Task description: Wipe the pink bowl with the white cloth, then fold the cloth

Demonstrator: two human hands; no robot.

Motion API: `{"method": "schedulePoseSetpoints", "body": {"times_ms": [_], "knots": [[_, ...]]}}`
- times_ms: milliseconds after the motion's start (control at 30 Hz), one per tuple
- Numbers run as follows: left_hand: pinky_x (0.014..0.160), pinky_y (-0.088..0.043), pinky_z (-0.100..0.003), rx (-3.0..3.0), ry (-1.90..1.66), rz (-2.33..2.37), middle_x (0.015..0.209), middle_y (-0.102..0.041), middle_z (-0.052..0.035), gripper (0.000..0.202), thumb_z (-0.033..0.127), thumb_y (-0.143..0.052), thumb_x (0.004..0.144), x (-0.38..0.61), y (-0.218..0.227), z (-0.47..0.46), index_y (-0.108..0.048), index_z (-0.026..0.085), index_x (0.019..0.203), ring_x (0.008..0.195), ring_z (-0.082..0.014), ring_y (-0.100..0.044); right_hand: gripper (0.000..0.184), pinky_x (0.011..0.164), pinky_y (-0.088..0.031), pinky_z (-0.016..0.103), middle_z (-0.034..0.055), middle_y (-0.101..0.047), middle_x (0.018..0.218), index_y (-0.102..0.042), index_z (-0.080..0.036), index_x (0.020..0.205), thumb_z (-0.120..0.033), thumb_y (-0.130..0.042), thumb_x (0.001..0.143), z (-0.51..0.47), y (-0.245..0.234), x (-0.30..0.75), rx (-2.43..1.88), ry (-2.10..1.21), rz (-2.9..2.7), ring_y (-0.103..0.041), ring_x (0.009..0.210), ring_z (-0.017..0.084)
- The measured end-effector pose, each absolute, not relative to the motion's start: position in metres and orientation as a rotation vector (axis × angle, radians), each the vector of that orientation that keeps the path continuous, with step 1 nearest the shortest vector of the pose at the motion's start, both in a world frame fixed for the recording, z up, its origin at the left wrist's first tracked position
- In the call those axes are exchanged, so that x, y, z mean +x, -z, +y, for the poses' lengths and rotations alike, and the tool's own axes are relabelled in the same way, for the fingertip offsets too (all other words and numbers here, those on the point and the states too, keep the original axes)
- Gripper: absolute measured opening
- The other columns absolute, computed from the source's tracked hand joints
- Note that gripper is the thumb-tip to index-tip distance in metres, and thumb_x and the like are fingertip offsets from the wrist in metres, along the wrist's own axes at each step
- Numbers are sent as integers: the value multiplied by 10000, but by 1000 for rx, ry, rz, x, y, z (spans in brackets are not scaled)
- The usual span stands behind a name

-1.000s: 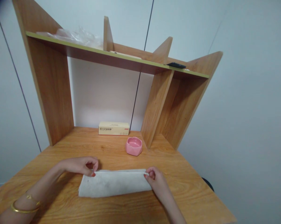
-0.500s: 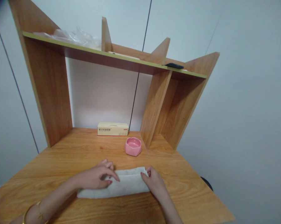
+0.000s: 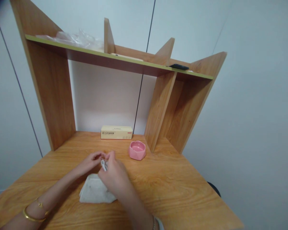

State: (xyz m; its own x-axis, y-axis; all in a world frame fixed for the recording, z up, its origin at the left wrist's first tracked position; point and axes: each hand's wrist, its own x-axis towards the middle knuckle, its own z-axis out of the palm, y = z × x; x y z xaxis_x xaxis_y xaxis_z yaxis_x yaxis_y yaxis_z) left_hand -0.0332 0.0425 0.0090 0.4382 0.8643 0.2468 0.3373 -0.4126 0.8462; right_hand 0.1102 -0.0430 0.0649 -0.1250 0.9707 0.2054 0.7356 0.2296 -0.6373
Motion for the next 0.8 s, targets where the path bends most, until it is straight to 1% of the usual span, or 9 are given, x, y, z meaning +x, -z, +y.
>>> {"method": "schedulePoseSetpoints", "body": {"times_ms": [67,167,267,333,500,567,667,733,800], "knots": [[671,-405,-265,1829,-1002,1061,687,-574,-20,177,279,-459,691,-38,-2,50,-567,144,731,685,-157,-517,302,498,-279,222,-2,-547,705,-410,-195,932,-145,-493,647,-39,-54,86,-1569,-541,-1999,-504,607,145],[717,-411,-281,1753,-1106,1082,746,-602,-41,181,290,-462,680,-41,3,55,-562,146,723,750,-175,-540,314,493,-306,231,50,-577,792,-416,-167,968,-221,-521,678,-36,-34,66,-1549,-690,-2036,-539,651,171],[695,-411,-280,1721,-1139,1089,746,-603,-46,192,312,-457,681,-43,2,54,-555,151,718,741,-174,-541,288,489,-327,224,26,-571,747,-421,-171,999,-269,-490,737,-37,-25,69,-1471,-835,-1984,-536,609,150],[647,-406,-267,1712,-1106,1074,707,-591,-37,188,317,-455,677,-44,-3,52,-546,156,711,697,-164,-531,236,512,-334,216,-2,-556,708,-440,-190,997,-234,-449,765,-37,-28,83,-1416,-802,-1921,-520,604,131],[573,-362,-228,1836,-843,896,630,-555,-10,156,262,-451,631,-50,-19,45,-559,149,640,613,-126,-471,164,511,-292,202,-32,-510,599,-521,-196,862,-137,-432,737,-43,-43,124,-1474,-620,-1884,-464,562,109],[536,-338,-212,1902,-667,827,595,-535,3,163,231,-443,608,-51,-23,41,-583,150,619,578,-112,-440,146,504,-278,201,-38,-504,572,-534,-197,817,-129,-459,712,-50,-39,132,-1548,-631,-1946,-456,541,105],[456,-275,-196,1960,-418,798,509,-462,25,197,197,-428,590,-50,-23,35,-618,157,626,500,-94,-370,137,526,-273,210,-30,-535,602,-542,-211,772,-127,-508,670,-64,-25,133,-1682,-623,-2078,-480,573,116],[423,-238,-198,1985,-323,810,473,-420,31,218,187,-420,584,-48,-21,32,-630,157,632,463,-89,-334,154,545,-272,218,-24,-550,632,-533,-219,771,-119,-519,655,-69,-18,133,-1749,-590,-2124,-501,616,132],[410,-224,-202,2003,-294,827,463,-407,32,231,184,-415,582,-47,-19,31,-636,157,642,448,-89,-322,180,556,-274,223,-23,-549,654,-508,-225,828,-141,-519,670,-71,-14,134,-1791,-545,-2079,-510,640,142]]}}
